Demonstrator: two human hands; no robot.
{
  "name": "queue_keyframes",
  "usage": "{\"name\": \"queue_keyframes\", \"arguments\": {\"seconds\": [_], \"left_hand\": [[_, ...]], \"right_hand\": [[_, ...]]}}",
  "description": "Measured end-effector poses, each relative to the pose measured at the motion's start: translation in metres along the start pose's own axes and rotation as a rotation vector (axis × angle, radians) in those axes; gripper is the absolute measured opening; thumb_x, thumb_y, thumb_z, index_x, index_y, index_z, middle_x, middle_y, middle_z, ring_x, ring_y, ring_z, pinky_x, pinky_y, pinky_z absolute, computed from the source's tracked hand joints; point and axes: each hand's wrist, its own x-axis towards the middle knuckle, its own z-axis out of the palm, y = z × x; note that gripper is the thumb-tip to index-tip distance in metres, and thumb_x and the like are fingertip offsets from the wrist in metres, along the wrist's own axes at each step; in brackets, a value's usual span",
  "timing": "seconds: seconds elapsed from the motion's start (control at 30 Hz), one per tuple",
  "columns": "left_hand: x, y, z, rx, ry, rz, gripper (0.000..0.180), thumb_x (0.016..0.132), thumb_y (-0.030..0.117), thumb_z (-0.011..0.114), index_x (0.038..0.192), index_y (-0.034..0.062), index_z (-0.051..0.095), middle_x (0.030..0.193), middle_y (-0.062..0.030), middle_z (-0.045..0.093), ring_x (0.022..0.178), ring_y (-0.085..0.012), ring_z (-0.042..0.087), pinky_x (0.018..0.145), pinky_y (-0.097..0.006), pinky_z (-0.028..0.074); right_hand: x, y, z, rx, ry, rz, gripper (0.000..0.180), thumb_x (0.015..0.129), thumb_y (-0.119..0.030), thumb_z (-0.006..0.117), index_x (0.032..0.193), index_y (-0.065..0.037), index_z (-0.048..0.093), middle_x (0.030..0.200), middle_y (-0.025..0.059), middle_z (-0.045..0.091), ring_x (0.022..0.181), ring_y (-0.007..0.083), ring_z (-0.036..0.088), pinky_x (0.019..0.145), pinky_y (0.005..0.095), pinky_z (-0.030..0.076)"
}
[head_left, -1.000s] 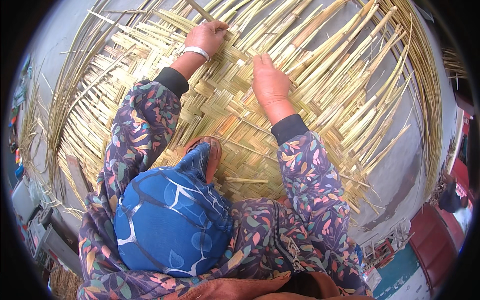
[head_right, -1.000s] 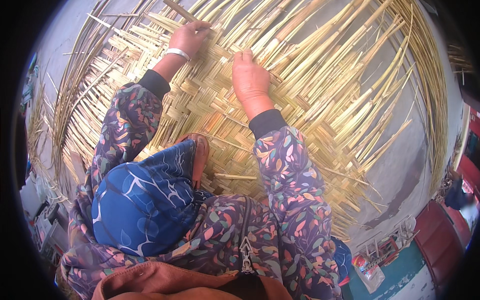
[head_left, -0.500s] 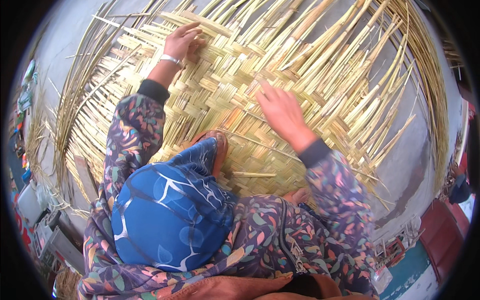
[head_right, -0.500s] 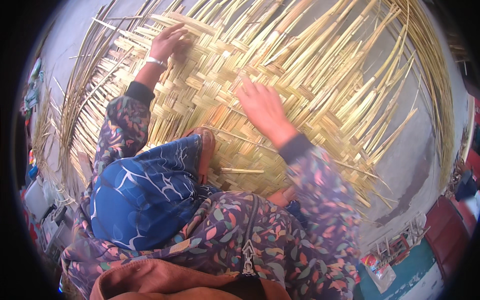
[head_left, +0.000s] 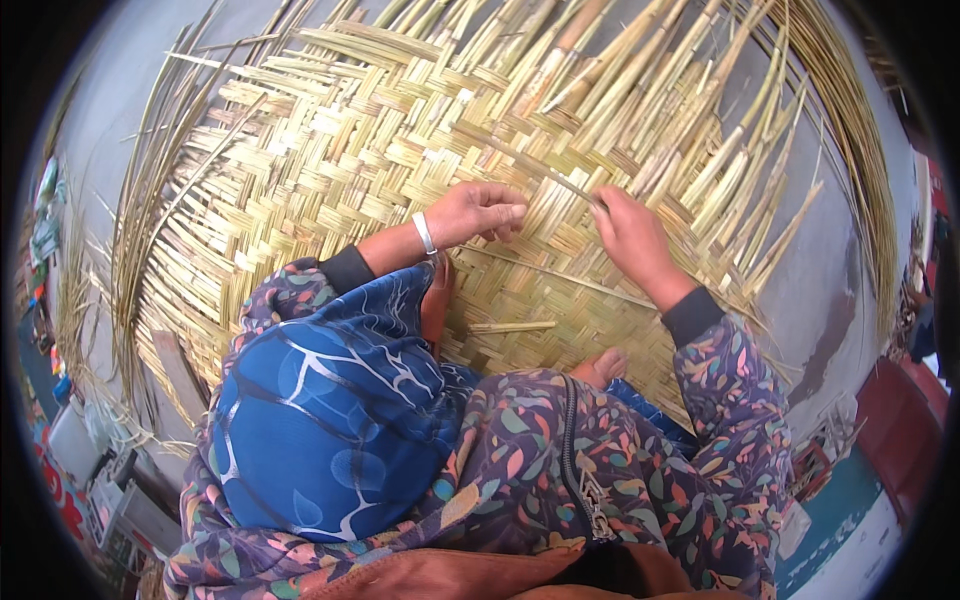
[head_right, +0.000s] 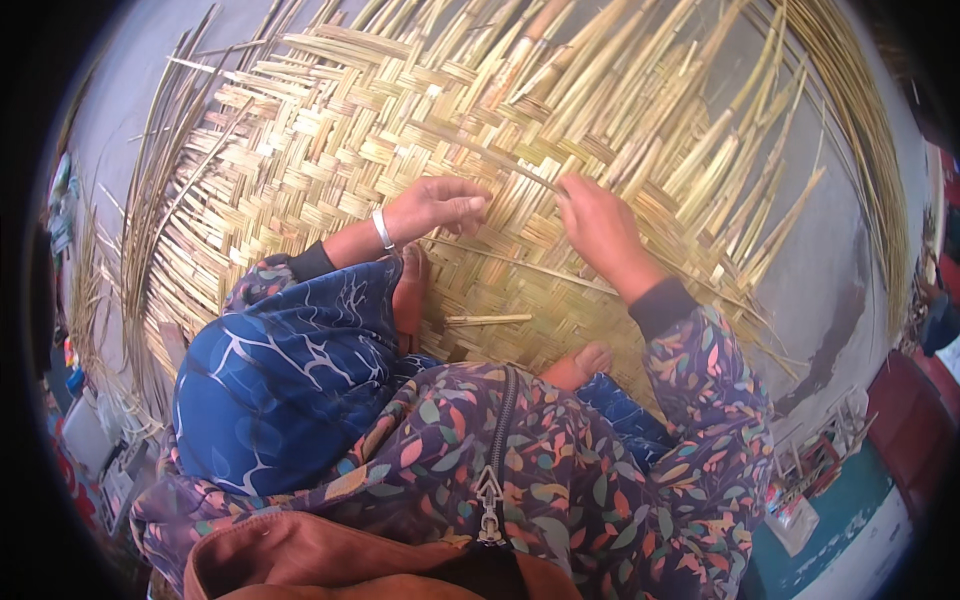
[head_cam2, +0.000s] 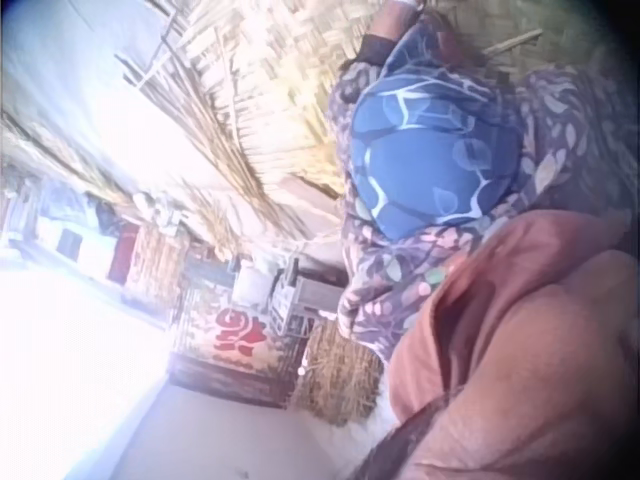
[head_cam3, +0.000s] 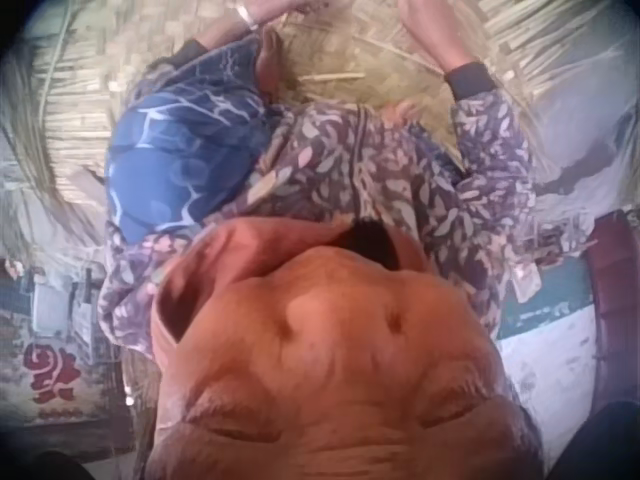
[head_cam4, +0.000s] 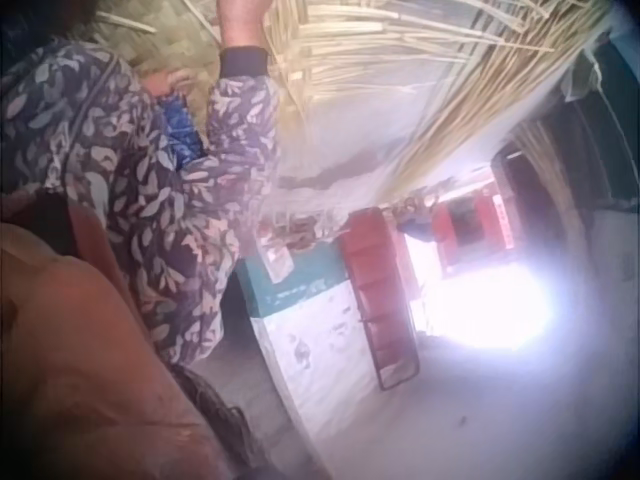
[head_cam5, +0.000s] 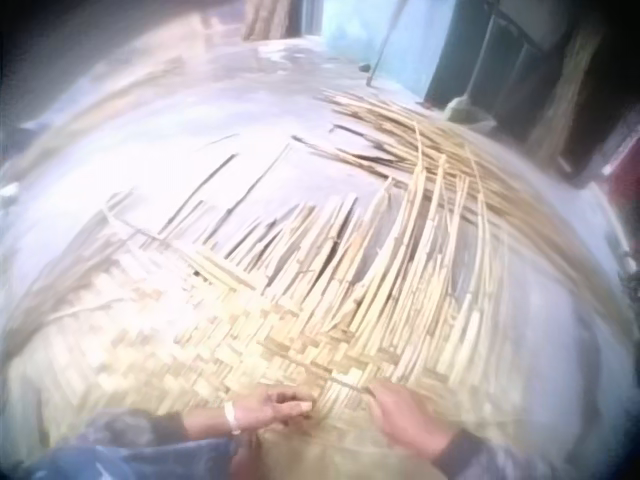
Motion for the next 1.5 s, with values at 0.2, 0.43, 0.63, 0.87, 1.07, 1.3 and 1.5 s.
{"name": "queue_keyframes", "arguments": {"seconds": [0.2,0.43,0.63,0.87,1.07,1.3,1.5], "left_hand": [[0.018,0.022,0.002,-0.265,0.111,0.123,0.033,0.094,0.02,0.052,0.122,0.0025,0.053,0.109,-0.0105,0.063,0.1,-0.0203,0.062,0.081,-0.03,0.049],[0.021,0.034,-0.052,-0.605,0.33,0.272,0.018,0.093,0.018,0.056,0.105,0.0051,0.057,0.101,-0.0095,0.066,0.092,-0.0173,0.064,0.077,-0.028,0.052],[0.024,0.032,-0.015,-0.528,0.265,0.184,0.016,0.09,0.017,0.061,0.101,0.0051,0.058,0.1,-0.0089,0.067,0.088,-0.0154,0.065,0.074,-0.025,0.053],[0.025,0.037,-0.03,-0.463,0.456,0.252,0.019,0.087,0.02,0.065,0.096,0.0038,0.059,0.09,-0.0074,0.067,0.079,-0.014,0.067,0.066,-0.021,0.053],[0.021,0.03,-0.002,-0.327,0.342,0.181,0.03,0.087,0.022,0.065,0.11,0.0035,0.057,0.103,-0.0092,0.066,0.095,-0.0174,0.063,0.083,-0.031,0.046],[0.025,0.014,0.007,-0.342,0.405,0.07,0.029,0.086,0.023,0.067,0.107,0.0049,0.058,0.098,-0.0058,0.065,0.089,-0.0176,0.064,0.077,-0.027,0.047],[0.027,0.008,0.008,-0.363,0.429,0.041,0.024,0.085,0.026,0.069,0.095,0.0067,0.059,0.096,-0.0049,0.065,0.083,-0.0155,0.063,0.074,-0.026,0.047]], "right_hand": [[0.032,-0.019,0.006,0.619,-0.198,0.219,0.027,0.091,-0.027,0.054,0.108,-0.007,0.06,0.072,0.0099,0.062,0.061,0.0177,0.06,0.063,0.032,0.049],[0.023,0.009,0.003,0.527,-0.1,0.306,0.024,0.09,-0.026,0.057,0.104,-0.007,0.062,0.073,0.0056,0.064,0.061,0.0114,0.06,0.061,0.0287,0.049],[0.04,-0.016,0.008,0.784,-0.249,0.395,0.026,0.092,-0.025,0.057,0.107,-0.004,0.061,0.077,0.0023,0.061,0.064,0.0083,0.057,0.061,0.0249,0.049],[0.034,0.001,0.019,0.702,-0.096,0.312,0.025,0.092,-0.023,0.057,0.107,-0.003,0.061,0.084,0.0023,0.062,0.066,0.0074,0.057,0.063,0.0231,0.05],[0.037,-0.02,0.019,0.726,-0.122,0.292,0.022,0.092,-0.02,0.057,0.106,-0.004,0.061,0.083,0.0032,0.063,0.067,0.009,0.061,0.063,0.0232,0.05],[0.037,-0.021,0.042,0.606,0.018,0.296,0.016,0.089,-0.021,0.058,0.095,-0.007,0.063,0.07,0.0071,0.065,0.065,0.0149,0.065,0.062,0.0297,0.051],[0.039,-0.018,0.054,0.622,0.067,0.293,0.012,0.086,-0.018,0.061,0.089,-0.007,0.061,0.072,0.0058,0.065,0.067,0.0179,0.064,0.063,0.0329,0.05]]}}
